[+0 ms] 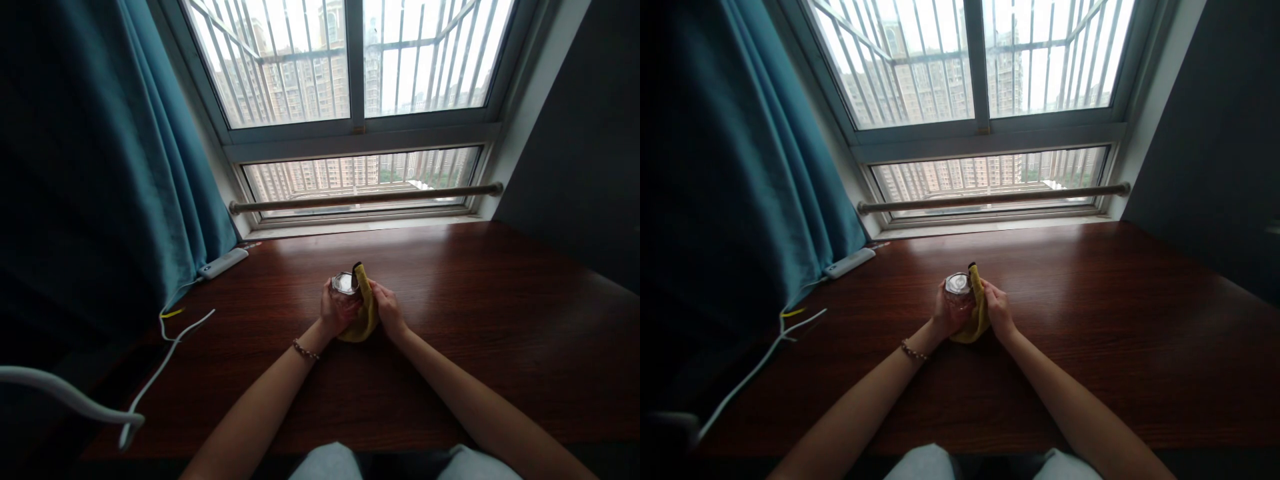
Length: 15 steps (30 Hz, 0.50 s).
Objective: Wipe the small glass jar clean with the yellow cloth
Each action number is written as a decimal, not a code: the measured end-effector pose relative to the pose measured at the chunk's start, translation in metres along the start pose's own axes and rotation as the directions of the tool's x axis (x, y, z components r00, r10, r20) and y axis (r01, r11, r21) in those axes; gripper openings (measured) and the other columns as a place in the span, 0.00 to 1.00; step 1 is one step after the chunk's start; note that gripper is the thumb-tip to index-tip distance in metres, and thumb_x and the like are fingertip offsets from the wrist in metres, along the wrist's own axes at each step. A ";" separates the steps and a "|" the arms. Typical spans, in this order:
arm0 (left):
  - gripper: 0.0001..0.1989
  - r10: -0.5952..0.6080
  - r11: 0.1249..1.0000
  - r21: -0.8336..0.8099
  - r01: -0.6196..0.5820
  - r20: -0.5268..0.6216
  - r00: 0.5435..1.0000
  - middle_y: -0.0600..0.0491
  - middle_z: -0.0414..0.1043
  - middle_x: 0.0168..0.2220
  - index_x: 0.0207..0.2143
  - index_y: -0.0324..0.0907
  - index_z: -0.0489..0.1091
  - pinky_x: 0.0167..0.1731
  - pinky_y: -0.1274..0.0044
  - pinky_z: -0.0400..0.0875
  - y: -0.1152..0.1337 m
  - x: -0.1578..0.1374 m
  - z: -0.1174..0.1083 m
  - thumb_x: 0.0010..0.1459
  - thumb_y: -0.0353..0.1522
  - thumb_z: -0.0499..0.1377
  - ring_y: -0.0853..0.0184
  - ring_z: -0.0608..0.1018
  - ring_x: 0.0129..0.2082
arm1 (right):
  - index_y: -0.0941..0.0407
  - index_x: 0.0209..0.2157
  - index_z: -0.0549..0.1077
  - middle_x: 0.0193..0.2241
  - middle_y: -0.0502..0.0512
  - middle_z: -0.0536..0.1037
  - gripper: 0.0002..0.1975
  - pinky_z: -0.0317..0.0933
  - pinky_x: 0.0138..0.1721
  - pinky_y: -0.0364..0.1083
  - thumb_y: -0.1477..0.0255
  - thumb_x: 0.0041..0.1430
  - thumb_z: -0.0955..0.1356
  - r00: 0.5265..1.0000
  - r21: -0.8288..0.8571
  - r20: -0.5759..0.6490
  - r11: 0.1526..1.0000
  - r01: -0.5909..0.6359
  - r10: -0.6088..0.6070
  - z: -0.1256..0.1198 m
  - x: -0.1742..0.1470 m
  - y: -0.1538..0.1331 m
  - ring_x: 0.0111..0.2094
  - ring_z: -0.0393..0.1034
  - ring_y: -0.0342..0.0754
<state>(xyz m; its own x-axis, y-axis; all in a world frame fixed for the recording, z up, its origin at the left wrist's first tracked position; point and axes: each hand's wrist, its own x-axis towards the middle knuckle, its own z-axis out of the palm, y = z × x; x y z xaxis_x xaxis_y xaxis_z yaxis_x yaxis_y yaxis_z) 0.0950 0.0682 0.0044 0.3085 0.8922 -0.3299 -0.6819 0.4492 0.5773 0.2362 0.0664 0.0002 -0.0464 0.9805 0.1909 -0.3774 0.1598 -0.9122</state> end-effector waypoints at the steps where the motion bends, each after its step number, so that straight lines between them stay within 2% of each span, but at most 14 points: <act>1: 0.35 0.035 0.999 -0.022 -0.036 -0.031 0.999 0.45 0.75 0.29 0.43 0.34 0.71 0.18 0.76 0.65 0.000 0.000 0.000 0.61 0.55 0.42 0.65 0.74 0.21 | 0.55 0.44 0.81 0.41 0.56 0.83 0.25 0.66 0.50 0.53 0.52 0.53 0.69 1.000 -0.016 0.016 1.000 -0.001 0.001 0.000 0.000 0.001 0.44 0.76 0.56; 6: 0.36 0.179 0.979 -0.080 -0.188 -0.114 0.977 0.44 0.75 0.33 0.44 0.36 0.71 0.27 0.72 0.72 -0.005 0.004 0.003 0.62 0.57 0.40 0.61 0.77 0.29 | 0.54 0.43 0.82 0.46 0.56 0.81 0.24 0.64 0.54 0.57 0.53 0.54 0.68 0.998 -0.150 0.059 0.988 0.023 -0.014 -0.002 -0.002 0.005 0.53 0.72 0.61; 10: 0.35 0.265 0.962 -0.043 -0.270 -0.092 0.960 0.45 0.75 0.35 0.44 0.38 0.71 0.32 0.73 0.73 -0.010 0.004 0.008 0.60 0.58 0.45 0.63 0.77 0.29 | 0.53 0.43 0.82 0.47 0.55 0.81 0.23 0.62 0.57 0.58 0.52 0.55 0.67 0.995 -0.220 0.082 0.973 0.070 -0.053 -0.001 -0.003 0.005 0.54 0.71 0.61; 15: 0.32 0.256 0.967 0.040 -0.253 -0.074 0.964 0.45 0.75 0.37 0.46 0.39 0.68 0.38 0.69 0.75 -0.013 0.002 0.010 0.58 0.58 0.51 0.59 0.79 0.35 | 0.53 0.44 0.82 0.48 0.55 0.80 0.24 0.61 0.58 0.60 0.51 0.56 0.67 0.995 -0.212 0.086 0.974 0.076 -0.059 0.000 -0.004 0.006 0.55 0.71 0.61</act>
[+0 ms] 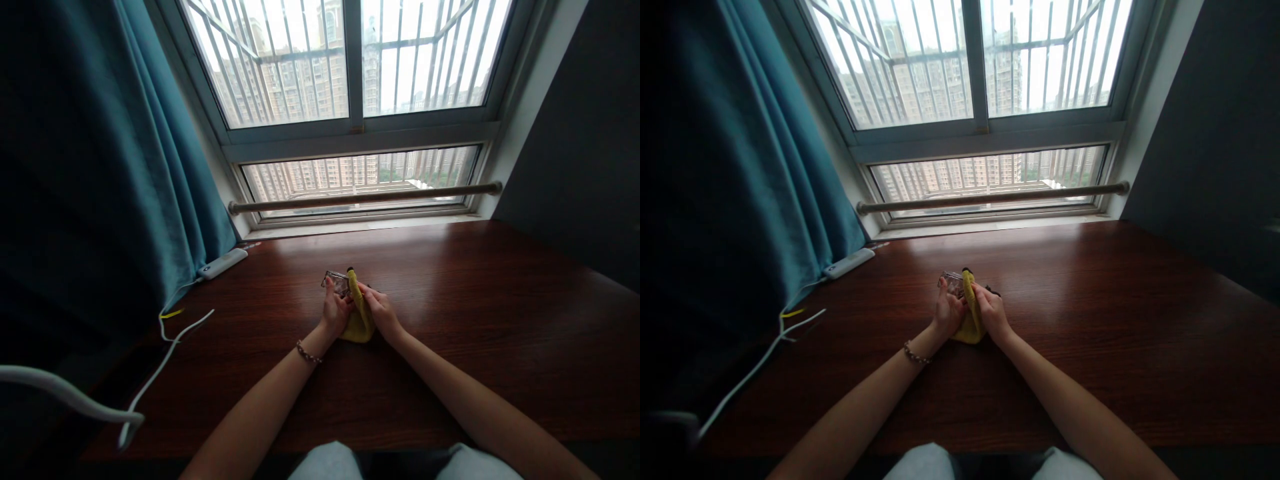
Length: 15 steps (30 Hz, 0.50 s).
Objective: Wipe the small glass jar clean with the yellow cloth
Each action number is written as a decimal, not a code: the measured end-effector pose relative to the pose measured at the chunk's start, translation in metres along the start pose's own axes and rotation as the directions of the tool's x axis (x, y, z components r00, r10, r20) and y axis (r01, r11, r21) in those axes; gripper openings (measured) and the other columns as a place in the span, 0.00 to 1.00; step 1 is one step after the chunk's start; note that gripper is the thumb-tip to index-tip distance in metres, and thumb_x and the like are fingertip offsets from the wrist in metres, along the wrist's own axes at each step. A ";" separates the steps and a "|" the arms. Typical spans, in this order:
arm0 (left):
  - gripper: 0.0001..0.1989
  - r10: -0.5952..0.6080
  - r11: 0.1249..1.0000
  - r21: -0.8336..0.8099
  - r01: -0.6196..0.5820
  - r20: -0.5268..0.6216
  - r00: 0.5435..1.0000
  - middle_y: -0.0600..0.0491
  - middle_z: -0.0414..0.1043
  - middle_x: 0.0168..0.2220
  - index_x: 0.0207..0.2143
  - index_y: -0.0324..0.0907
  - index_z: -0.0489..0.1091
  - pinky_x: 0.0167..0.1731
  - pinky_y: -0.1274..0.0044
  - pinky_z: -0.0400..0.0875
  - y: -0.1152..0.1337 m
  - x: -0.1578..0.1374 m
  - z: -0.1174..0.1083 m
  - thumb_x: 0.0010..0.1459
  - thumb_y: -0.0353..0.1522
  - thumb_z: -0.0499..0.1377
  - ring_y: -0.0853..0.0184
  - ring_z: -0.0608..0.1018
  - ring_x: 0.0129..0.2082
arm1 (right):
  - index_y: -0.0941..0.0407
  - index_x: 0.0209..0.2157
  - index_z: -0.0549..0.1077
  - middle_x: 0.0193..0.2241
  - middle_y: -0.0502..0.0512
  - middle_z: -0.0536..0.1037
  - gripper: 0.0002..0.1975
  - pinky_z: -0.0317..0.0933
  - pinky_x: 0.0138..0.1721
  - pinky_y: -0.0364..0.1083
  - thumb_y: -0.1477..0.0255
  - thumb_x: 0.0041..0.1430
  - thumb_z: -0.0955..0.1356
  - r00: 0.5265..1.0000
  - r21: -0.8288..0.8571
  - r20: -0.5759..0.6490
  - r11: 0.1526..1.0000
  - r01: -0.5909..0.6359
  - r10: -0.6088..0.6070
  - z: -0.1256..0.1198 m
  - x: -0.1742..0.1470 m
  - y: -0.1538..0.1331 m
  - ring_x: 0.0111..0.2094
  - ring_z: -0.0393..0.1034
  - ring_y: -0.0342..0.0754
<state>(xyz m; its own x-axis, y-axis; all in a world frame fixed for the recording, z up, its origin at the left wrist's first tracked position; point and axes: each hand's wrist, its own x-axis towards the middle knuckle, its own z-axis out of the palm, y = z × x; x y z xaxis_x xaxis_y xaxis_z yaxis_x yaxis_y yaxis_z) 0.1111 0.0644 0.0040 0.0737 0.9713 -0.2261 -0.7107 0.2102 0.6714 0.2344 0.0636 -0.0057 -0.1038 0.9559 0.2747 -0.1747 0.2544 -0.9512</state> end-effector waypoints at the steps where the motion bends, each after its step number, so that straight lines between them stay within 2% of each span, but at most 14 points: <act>1: 0.31 0.003 1.000 0.018 -0.003 -0.013 1.000 0.45 0.75 0.38 0.47 0.40 0.67 0.38 0.68 0.75 -0.001 0.000 0.000 0.57 0.57 0.54 0.59 0.80 0.36 | 0.53 0.45 0.81 0.49 0.56 0.80 0.24 0.61 0.58 0.60 0.51 0.56 0.67 1.000 0.001 0.006 1.000 0.008 -0.008 0.000 0.000 0.000 0.55 0.71 0.61; 4: 0.31 0.086 0.995 0.064 -0.083 -0.050 0.995 0.49 0.75 0.38 0.50 0.45 0.59 0.37 0.68 0.75 -0.004 0.001 -0.001 0.52 0.52 0.63 0.60 0.80 0.34 | 0.54 0.46 0.81 0.51 0.58 0.78 0.26 0.59 0.60 0.60 0.50 0.56 0.66 0.999 0.003 0.015 0.999 0.036 -0.036 0.000 0.000 0.002 0.55 0.70 0.61; 9: 0.33 0.251 0.959 0.152 -0.239 -0.070 0.965 0.53 0.73 0.40 0.45 0.48 0.51 0.36 0.72 0.75 -0.011 0.004 0.000 0.48 0.44 0.70 0.64 0.80 0.35 | 0.54 0.45 0.81 0.54 0.59 0.75 0.28 0.54 0.63 0.58 0.48 0.55 0.67 0.999 0.044 0.007 0.998 0.048 -0.049 0.000 0.001 0.001 0.60 0.65 0.60; 12: 0.33 0.285 0.939 0.218 -0.264 -0.069 0.956 0.53 0.73 0.41 0.43 0.48 0.51 0.37 0.73 0.74 -0.012 0.003 0.001 0.46 0.41 0.72 0.64 0.80 0.38 | 0.54 0.46 0.81 0.56 0.58 0.74 0.28 0.53 0.65 0.57 0.48 0.56 0.67 0.997 0.062 -0.001 0.996 0.071 -0.071 0.000 0.001 -0.001 0.61 0.65 0.59; 15: 0.32 0.327 0.909 0.285 -0.304 -0.034 0.944 0.52 0.73 0.41 0.43 0.46 0.55 0.36 0.74 0.74 -0.011 0.001 0.002 0.45 0.40 0.72 0.64 0.80 0.37 | 0.54 0.48 0.79 0.56 0.58 0.74 0.27 0.51 0.65 0.58 0.49 0.57 0.67 0.998 0.088 -0.010 0.994 0.065 -0.065 0.001 0.000 -0.003 0.61 0.64 0.59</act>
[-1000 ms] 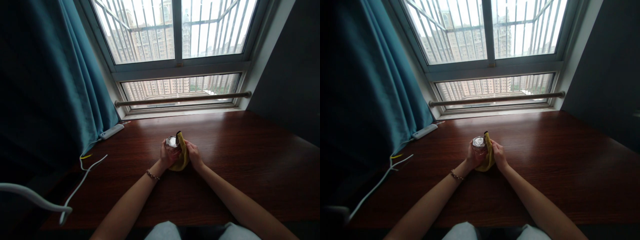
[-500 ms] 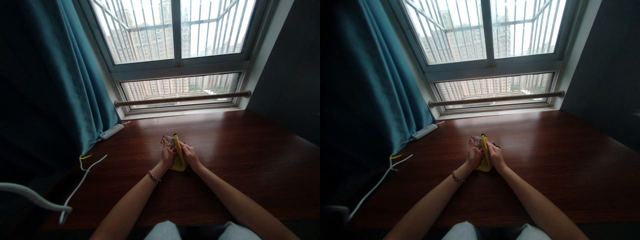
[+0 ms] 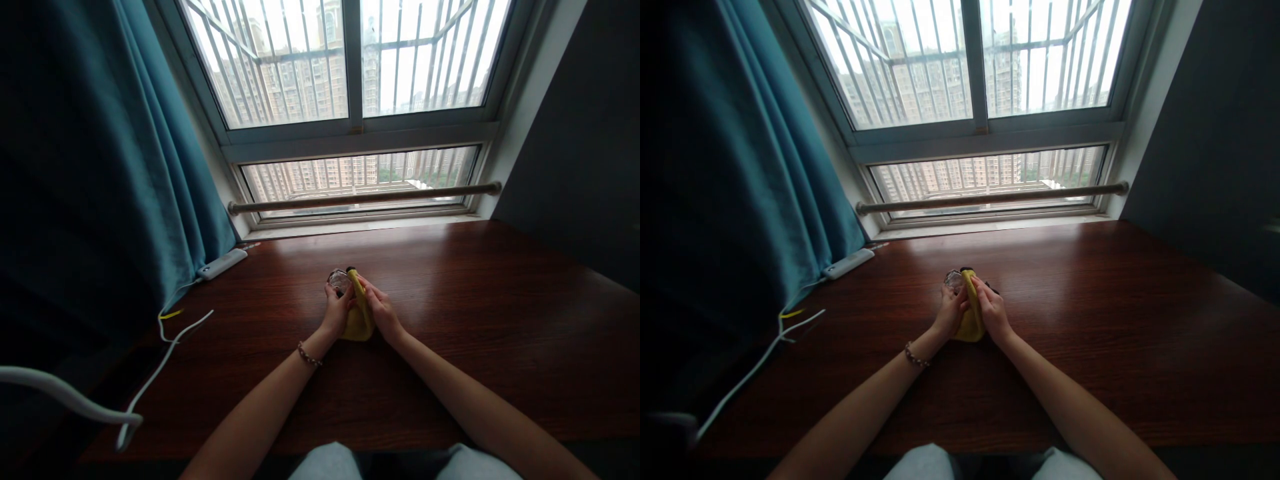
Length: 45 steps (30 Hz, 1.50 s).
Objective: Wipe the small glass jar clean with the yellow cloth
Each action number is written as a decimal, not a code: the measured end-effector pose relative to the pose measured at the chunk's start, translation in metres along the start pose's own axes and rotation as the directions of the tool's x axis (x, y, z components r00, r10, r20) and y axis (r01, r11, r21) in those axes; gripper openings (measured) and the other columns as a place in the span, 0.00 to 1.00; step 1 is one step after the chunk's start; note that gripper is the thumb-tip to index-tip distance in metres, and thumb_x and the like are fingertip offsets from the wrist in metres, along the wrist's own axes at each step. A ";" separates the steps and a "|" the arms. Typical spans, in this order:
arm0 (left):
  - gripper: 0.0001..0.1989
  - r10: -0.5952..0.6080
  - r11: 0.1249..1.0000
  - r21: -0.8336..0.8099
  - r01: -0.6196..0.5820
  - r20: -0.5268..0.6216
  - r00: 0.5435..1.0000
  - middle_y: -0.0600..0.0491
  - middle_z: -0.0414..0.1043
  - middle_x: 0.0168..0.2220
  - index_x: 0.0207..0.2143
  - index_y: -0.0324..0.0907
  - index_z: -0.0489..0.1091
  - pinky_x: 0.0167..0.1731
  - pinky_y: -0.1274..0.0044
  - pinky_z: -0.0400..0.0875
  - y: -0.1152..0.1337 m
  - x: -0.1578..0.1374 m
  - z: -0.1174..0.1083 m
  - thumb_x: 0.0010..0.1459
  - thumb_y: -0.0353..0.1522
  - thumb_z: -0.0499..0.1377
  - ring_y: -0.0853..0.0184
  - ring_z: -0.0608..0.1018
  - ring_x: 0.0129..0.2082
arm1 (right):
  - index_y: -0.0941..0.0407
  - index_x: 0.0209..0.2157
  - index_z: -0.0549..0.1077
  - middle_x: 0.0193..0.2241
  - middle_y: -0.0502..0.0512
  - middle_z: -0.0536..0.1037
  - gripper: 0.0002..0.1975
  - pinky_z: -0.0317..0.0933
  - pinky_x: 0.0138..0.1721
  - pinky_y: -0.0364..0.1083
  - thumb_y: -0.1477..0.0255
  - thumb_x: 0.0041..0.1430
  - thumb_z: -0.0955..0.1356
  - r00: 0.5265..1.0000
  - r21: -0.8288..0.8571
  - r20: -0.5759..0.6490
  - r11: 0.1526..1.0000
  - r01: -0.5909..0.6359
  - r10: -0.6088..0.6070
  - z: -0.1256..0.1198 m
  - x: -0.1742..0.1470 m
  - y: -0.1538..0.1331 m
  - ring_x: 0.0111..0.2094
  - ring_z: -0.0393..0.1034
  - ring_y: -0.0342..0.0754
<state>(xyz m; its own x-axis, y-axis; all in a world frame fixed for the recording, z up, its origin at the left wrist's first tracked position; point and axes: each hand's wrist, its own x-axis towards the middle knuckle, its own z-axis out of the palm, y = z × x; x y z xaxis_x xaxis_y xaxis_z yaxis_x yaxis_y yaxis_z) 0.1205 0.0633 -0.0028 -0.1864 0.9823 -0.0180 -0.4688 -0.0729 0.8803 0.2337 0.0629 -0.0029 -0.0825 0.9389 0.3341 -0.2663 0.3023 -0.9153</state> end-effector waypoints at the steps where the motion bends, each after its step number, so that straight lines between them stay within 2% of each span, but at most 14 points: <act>1: 0.32 0.019 1.000 0.024 -0.020 0.011 1.000 0.52 0.73 0.41 0.44 0.45 0.57 0.35 0.75 0.73 0.000 0.000 0.000 0.44 0.40 0.72 0.65 0.79 0.36 | 0.54 0.49 0.79 0.56 0.58 0.73 0.27 0.52 0.65 0.58 0.50 0.57 0.67 1.000 0.013 -0.002 1.000 -0.004 0.004 0.000 0.000 -0.001 0.61 0.64 0.58; 4: 0.32 0.052 0.995 0.084 -0.057 0.059 0.997 0.51 0.74 0.40 0.46 0.44 0.62 0.36 0.77 0.72 0.001 -0.001 -0.001 0.41 0.35 0.74 0.66 0.79 0.35 | 0.53 0.52 0.77 0.57 0.56 0.73 0.26 0.53 0.64 0.58 0.52 0.58 0.67 1.000 0.039 -0.021 0.999 0.004 -0.003 0.001 0.000 -0.003 0.60 0.65 0.58; 8: 0.33 0.029 0.985 0.166 -0.043 0.085 0.996 0.53 0.74 0.37 0.46 0.43 0.66 0.34 0.78 0.70 -0.001 -0.002 -0.002 0.37 0.30 0.75 0.67 0.78 0.31 | 0.53 0.52 0.77 0.57 0.56 0.73 0.24 0.51 0.65 0.57 0.55 0.59 0.67 0.997 0.031 -0.056 0.998 0.049 -0.047 0.000 0.002 -0.005 0.61 0.64 0.56; 13: 0.29 0.042 0.948 0.298 -0.108 0.219 0.975 0.50 0.75 0.38 0.46 0.41 0.69 0.33 0.79 0.70 0.003 -0.007 -0.001 0.39 0.32 0.74 0.67 0.77 0.32 | 0.54 0.49 0.78 0.56 0.57 0.74 0.22 0.53 0.64 0.57 0.58 0.58 0.68 0.992 0.038 -0.113 0.998 0.060 -0.055 -0.002 0.006 -0.004 0.60 0.65 0.56; 17: 0.24 0.061 0.927 0.347 -0.143 0.237 0.970 0.49 0.75 0.36 0.42 0.39 0.72 0.31 0.80 0.71 0.007 -0.010 -0.001 0.42 0.36 0.73 0.67 0.77 0.33 | 0.55 0.48 0.78 0.52 0.57 0.77 0.22 0.60 0.59 0.56 0.57 0.57 0.67 0.991 0.057 -0.135 0.998 0.013 -0.005 -0.004 0.009 -0.002 0.54 0.71 0.56; 20: 0.26 -0.020 0.959 0.278 -0.058 0.268 0.963 0.49 0.76 0.32 0.41 0.38 0.72 0.23 0.79 0.70 0.006 -0.009 -0.003 0.45 0.44 0.70 0.67 0.76 0.26 | 0.55 0.46 0.79 0.46 0.57 0.81 0.23 0.65 0.54 0.55 0.56 0.54 0.67 0.987 0.060 -0.150 0.997 -0.045 0.053 -0.004 0.009 -0.002 0.47 0.74 0.57; 23: 0.28 -0.120 0.976 0.209 0.060 0.285 0.951 0.51 0.72 0.22 0.34 0.36 0.72 0.15 0.78 0.66 0.001 -0.007 -0.007 0.47 0.53 0.65 0.69 0.71 0.15 | 0.55 0.44 0.79 0.41 0.56 0.82 0.21 0.68 0.48 0.52 0.58 0.53 0.67 0.986 0.018 -0.159 0.999 -0.047 0.050 -0.003 0.007 -0.001 0.43 0.75 0.55; 25: 0.30 -0.173 0.975 0.185 0.121 0.298 0.939 0.50 0.70 0.17 0.28 0.36 0.71 0.13 0.77 0.64 0.000 -0.005 -0.009 0.48 0.57 0.61 0.69 0.69 0.12 | 0.55 0.44 0.78 0.40 0.55 0.82 0.20 0.68 0.47 0.51 0.59 0.55 0.67 0.989 -0.016 -0.146 1.000 -0.021 0.019 -0.003 0.006 -0.001 0.42 0.75 0.54; 29: 0.33 -0.236 0.971 0.126 0.205 0.321 0.917 0.48 0.68 0.15 0.25 0.37 0.71 0.12 0.77 0.62 0.004 -0.005 -0.008 0.52 0.59 0.53 0.68 0.68 0.11 | 0.55 0.48 0.77 0.45 0.55 0.81 0.20 0.66 0.51 0.51 0.61 0.57 0.67 0.995 -0.050 -0.096 0.998 0.025 -0.030 -0.002 0.004 0.000 0.47 0.74 0.54; 34: 0.31 -0.210 0.969 -0.081 0.232 0.212 0.954 0.52 0.69 0.18 0.32 0.38 0.72 0.11 0.79 0.57 0.014 -0.005 -0.001 0.56 0.57 0.50 0.72 0.65 0.10 | 0.52 0.51 0.77 0.51 0.54 0.78 0.20 0.61 0.58 0.53 0.62 0.59 0.67 0.999 -0.075 -0.040 0.997 0.016 -0.019 -0.003 0.002 0.003 0.54 0.71 0.55; 37: 0.29 -0.232 0.935 -0.256 0.244 0.078 0.970 0.50 0.74 0.24 0.37 0.37 0.72 0.14 0.80 0.63 0.018 -0.002 -0.001 0.58 0.54 0.51 0.70 0.71 0.16 | 0.51 0.51 0.78 0.51 0.53 0.78 0.20 0.62 0.58 0.54 0.63 0.58 0.67 1.000 -0.094 -0.014 0.996 -0.004 0.002 -0.002 0.000 0.004 0.54 0.72 0.56; 40: 0.30 -0.323 0.870 -0.388 0.303 0.015 0.946 0.46 0.76 0.30 0.39 0.35 0.72 0.23 0.78 0.71 0.019 0.007 -0.008 0.61 0.54 0.47 0.66 0.76 0.24 | 0.51 0.49 0.79 0.49 0.54 0.80 0.19 0.64 0.56 0.56 0.64 0.58 0.67 1.000 -0.139 -0.003 0.990 -0.007 0.006 -0.001 -0.002 0.002 0.52 0.73 0.57; 42: 0.32 -0.371 0.835 -0.434 0.339 0.012 0.929 0.45 0.75 0.30 0.38 0.35 0.72 0.25 0.76 0.72 0.020 0.014 -0.014 0.61 0.55 0.45 0.65 0.77 0.25 | 0.52 0.47 0.80 0.47 0.55 0.80 0.17 0.64 0.56 0.56 0.66 0.58 0.66 0.999 -0.195 0.033 0.980 0.035 -0.029 0.000 -0.003 0.001 0.51 0.74 0.57; 45: 0.31 -0.361 0.812 -0.497 0.305 -0.017 0.933 0.45 0.75 0.31 0.37 0.37 0.71 0.31 0.73 0.74 0.020 0.022 -0.018 0.63 0.52 0.42 0.62 0.78 0.29 | 0.54 0.44 0.81 0.47 0.57 0.80 0.15 0.64 0.57 0.56 0.67 0.59 0.66 0.982 -0.258 0.142 0.953 0.158 -0.125 0.002 -0.005 0.001 0.51 0.74 0.57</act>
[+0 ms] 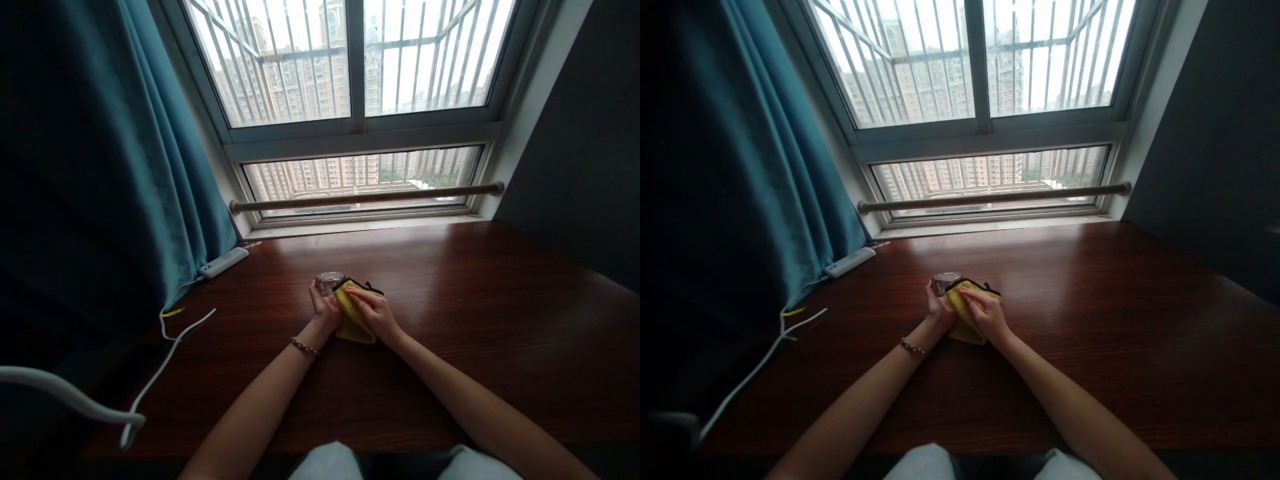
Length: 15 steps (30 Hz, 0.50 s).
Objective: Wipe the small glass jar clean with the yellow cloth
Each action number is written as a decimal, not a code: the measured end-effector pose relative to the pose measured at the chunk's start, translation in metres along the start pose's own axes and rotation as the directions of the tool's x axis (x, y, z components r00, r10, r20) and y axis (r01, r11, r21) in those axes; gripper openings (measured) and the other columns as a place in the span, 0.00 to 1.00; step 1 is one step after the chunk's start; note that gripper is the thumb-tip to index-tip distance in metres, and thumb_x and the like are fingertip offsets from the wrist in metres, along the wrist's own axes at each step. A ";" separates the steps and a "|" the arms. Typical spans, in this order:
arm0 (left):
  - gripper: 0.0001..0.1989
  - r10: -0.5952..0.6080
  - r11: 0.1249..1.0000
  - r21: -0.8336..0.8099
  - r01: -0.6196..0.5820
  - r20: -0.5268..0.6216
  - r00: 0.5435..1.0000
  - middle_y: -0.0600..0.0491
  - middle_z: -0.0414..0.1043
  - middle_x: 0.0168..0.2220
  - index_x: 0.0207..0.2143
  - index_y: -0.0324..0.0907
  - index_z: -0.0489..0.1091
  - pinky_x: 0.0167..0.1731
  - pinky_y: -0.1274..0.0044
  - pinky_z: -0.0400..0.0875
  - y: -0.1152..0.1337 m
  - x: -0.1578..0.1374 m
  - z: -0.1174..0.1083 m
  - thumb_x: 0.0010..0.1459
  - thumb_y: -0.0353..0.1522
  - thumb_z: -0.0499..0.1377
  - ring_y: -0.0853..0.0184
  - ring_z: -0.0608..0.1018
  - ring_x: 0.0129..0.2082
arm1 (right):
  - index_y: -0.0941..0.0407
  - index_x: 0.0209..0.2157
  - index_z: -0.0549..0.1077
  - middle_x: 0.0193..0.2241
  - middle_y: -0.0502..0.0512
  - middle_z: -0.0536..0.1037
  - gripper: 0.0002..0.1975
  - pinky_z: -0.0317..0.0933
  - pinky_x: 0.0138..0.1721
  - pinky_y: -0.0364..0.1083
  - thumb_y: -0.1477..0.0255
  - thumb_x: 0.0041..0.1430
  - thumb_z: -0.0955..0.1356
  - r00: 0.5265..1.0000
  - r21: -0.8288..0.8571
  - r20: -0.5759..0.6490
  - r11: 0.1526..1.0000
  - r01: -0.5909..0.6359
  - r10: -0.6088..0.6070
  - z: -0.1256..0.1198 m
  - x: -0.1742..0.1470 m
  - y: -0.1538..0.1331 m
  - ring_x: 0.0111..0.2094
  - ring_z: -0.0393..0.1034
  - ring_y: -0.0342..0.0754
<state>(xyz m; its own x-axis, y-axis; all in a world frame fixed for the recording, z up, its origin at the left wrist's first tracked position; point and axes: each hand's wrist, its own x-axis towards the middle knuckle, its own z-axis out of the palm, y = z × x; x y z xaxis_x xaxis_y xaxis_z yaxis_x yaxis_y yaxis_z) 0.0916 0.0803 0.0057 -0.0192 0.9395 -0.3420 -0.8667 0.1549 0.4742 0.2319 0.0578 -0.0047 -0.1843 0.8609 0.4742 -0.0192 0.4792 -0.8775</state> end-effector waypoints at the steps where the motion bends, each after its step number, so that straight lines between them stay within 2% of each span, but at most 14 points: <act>1: 0.30 0.010 1.000 -0.017 -0.010 0.008 1.000 0.45 0.76 0.31 0.37 0.38 0.72 0.34 0.71 0.75 0.001 0.002 0.000 0.63 0.52 0.41 0.60 0.79 0.30 | 0.54 0.44 0.82 0.47 0.57 0.80 0.15 0.64 0.57 0.56 0.68 0.59 0.66 0.999 -0.018 0.023 0.999 0.039 -0.039 0.001 -0.001 0.000 0.52 0.74 0.56; 4: 0.29 0.007 1.000 -0.027 -0.005 0.069 0.998 0.45 0.77 0.32 0.37 0.38 0.72 0.37 0.69 0.75 0.000 0.004 0.001 0.63 0.51 0.43 0.59 0.79 0.32 | 0.54 0.46 0.81 0.49 0.59 0.79 0.15 0.64 0.57 0.56 0.69 0.60 0.66 0.994 -0.064 0.048 0.992 0.104 -0.101 0.001 -0.002 -0.003 0.52 0.73 0.55; 9: 0.27 -0.059 0.998 0.049 0.051 0.171 0.984 0.46 0.78 0.33 0.40 0.37 0.72 0.33 0.74 0.75 -0.004 0.003 -0.002 0.64 0.50 0.46 0.63 0.80 0.31 | 0.54 0.50 0.78 0.54 0.59 0.76 0.17 0.60 0.60 0.56 0.69 0.62 0.65 0.991 -0.114 -0.010 0.984 0.134 -0.136 -0.003 -0.002 -0.010 0.57 0.70 0.54; 13: 0.24 -0.127 0.974 0.208 0.084 0.205 0.970 0.47 0.76 0.30 0.41 0.35 0.73 0.24 0.78 0.72 -0.009 -0.005 -0.001 0.62 0.48 0.52 0.67 0.77 0.24 | 0.55 0.48 0.79 0.51 0.59 0.78 0.17 0.59 0.60 0.57 0.69 0.61 0.65 0.989 -0.156 -0.094 0.983 0.098 -0.114 -0.008 0.003 -0.012 0.55 0.70 0.55; 15: 0.22 -0.134 0.952 0.302 0.057 0.240 0.961 0.49 0.75 0.27 0.39 0.36 0.73 0.17 0.81 0.66 -0.012 -0.010 0.001 0.61 0.47 0.54 0.70 0.75 0.20 | 0.55 0.48 0.79 0.52 0.59 0.77 0.17 0.59 0.61 0.56 0.67 0.61 0.64 0.988 -0.123 -0.143 0.992 0.042 -0.060 -0.009 0.005 -0.010 0.56 0.69 0.55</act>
<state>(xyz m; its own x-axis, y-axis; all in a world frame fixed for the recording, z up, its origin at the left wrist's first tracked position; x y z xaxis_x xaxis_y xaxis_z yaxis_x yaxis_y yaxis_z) 0.1032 0.0695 0.0043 0.2172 0.9560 -0.1972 -0.6752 0.2930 0.6770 0.2403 0.0587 0.0068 -0.0403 0.8462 0.5314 0.0935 0.5327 -0.8411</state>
